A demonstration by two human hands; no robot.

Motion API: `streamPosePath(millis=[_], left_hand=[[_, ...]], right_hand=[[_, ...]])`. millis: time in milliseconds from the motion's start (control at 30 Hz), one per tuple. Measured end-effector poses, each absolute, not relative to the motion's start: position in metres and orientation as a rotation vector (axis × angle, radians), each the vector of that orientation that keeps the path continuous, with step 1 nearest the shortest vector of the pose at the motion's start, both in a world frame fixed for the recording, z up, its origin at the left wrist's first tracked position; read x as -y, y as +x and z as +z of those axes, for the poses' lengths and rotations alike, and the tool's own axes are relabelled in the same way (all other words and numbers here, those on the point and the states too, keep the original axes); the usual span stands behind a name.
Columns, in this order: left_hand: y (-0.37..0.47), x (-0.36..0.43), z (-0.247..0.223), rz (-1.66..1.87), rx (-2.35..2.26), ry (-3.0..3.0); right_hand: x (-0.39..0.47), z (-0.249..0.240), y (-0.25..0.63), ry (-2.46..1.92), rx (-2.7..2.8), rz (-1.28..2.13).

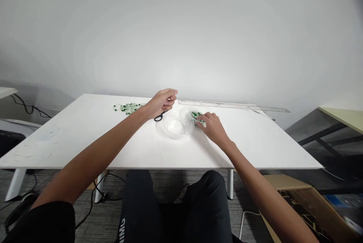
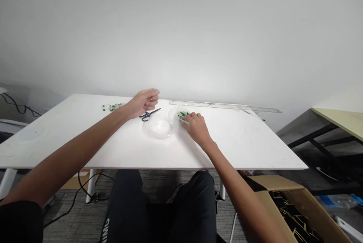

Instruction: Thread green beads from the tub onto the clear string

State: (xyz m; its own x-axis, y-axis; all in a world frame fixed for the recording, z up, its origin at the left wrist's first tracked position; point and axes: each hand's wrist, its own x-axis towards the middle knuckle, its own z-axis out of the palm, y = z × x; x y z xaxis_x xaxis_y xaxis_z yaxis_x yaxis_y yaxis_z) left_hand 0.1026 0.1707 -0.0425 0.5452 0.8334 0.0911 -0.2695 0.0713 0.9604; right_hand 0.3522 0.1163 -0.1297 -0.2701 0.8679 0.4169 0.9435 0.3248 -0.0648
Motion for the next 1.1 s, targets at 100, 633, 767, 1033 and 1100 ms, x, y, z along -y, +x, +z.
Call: streamPosePath(millis=[100,633,767,1033,1100], left_hand=[[0.104,-0.171,-0.05,0.832,-0.608,1.295],[0.099,-0.187,-0.069,0.84,-0.708,1.305],[0.091,-0.189,-0.056,0.885,-0.695,1.292],[0.091,-0.187,-0.028,0.954,-0.664,1.373],[0.097,-0.183,-0.025,0.944,-0.661,1.403]], right_hand=[[-0.12,-0.129,0.35,-1.6,2.244,-0.178],[-0.102,-0.105,0.345,-1.481,2.044,0.016],[-0.076,-0.084,0.352,-1.537,2.072,0.069],[-0.061,-0.09,0.361,-1.817,2.517,0.249],[-0.065,-0.081,0.349,-1.665,2.412,0.255]])
